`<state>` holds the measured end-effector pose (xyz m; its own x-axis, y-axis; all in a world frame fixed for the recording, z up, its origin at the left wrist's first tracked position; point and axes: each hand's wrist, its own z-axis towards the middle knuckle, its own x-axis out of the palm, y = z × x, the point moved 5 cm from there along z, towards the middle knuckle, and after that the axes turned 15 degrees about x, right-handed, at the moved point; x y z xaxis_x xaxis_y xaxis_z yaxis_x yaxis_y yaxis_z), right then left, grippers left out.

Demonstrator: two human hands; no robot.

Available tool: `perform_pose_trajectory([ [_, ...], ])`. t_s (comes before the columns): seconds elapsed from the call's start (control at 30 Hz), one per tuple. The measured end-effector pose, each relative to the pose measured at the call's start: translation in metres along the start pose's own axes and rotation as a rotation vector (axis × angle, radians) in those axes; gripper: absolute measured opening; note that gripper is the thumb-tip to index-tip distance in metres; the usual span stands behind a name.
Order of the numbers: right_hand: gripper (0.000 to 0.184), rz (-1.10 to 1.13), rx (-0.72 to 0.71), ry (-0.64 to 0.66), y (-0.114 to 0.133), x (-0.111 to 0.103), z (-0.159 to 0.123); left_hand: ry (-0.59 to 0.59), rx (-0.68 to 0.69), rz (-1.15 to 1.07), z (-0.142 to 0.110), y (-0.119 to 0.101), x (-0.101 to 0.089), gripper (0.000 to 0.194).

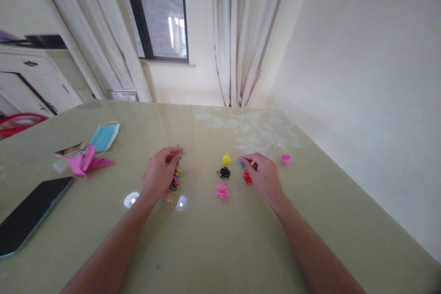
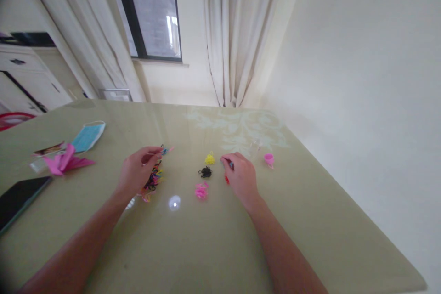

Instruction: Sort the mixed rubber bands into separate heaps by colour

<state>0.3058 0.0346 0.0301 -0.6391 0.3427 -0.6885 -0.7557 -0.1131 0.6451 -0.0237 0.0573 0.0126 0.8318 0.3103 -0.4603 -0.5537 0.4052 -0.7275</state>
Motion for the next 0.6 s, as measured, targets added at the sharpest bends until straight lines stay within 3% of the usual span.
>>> perform_pose_trajectory([
  [0.13, 0.022, 0.097, -0.082, 0.035, 0.020, 0.005, -0.013, 0.043, -0.030, -0.404, -0.008, -0.023, 0.016, 0.039],
  [0.3, 0.025, 0.277, -0.278, 0.133, 0.052, 0.012, -0.038, 0.161, -0.011, -0.627, -0.031, -0.063, 0.038, 0.030],
  [0.4, 0.014, 0.336, -0.373, 0.184, 0.063, 0.012, -0.047, 0.239, -0.044, -0.718, -0.041, -0.074, 0.047, 0.029],
  [0.6, 0.018, 0.410, -0.283, 0.151, 0.063, 0.003, -0.044, 0.287, -0.091, -0.777, -0.045, -0.078, 0.049, 0.030],
])
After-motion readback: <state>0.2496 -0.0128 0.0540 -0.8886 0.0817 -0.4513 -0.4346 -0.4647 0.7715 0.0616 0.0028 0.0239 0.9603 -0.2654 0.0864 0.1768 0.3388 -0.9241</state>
